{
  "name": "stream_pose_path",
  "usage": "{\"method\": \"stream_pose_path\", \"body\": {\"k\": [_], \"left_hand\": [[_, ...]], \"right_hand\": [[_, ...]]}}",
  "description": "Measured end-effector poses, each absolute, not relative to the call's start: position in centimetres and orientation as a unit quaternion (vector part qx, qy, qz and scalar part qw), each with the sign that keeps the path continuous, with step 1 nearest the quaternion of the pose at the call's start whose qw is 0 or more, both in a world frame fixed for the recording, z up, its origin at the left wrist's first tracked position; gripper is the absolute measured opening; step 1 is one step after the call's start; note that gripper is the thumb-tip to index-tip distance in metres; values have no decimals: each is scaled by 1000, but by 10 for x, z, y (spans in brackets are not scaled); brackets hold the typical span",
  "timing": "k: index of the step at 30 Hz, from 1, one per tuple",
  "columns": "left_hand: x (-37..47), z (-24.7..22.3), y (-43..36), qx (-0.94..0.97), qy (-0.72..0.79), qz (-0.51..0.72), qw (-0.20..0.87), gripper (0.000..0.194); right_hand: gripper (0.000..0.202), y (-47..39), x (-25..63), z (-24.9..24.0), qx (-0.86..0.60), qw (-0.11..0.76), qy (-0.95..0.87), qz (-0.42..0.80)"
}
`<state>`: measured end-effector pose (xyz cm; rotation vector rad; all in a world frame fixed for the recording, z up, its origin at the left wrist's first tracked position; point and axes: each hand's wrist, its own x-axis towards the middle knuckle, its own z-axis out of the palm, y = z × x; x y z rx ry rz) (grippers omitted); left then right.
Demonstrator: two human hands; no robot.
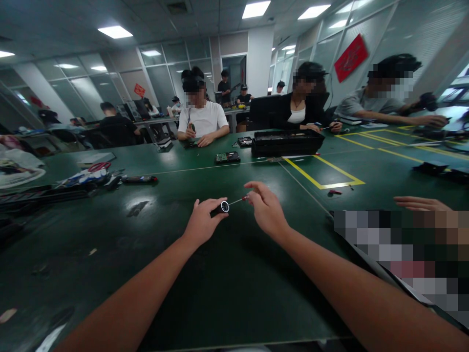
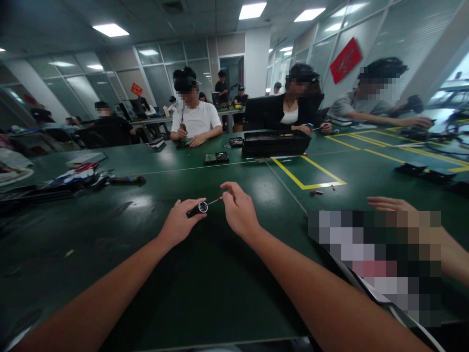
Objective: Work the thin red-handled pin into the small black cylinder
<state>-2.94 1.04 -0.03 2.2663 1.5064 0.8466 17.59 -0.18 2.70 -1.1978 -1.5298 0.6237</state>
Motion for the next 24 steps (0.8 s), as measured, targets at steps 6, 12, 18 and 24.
{"method": "stream_pose_path", "body": {"k": [6, 12, 18, 24], "left_hand": [[-29, -2, 12, 793, 519, 284, 143, 41], [-29, -1, 11, 792, 514, 296, 149, 41], [-27, -1, 15, 814, 473, 308, 136, 43], [-27, -4, 18, 814, 483, 287, 149, 43]], "right_hand": [[33, -1, 176, 25, -520, 506, -649, 231], [22, 7, 172, 14, -485, 570, -585, 314], [25, 24, 178, 10, -521, 632, -382, 427], [26, 19, 180, 12, -531, 610, -488, 329]]}}
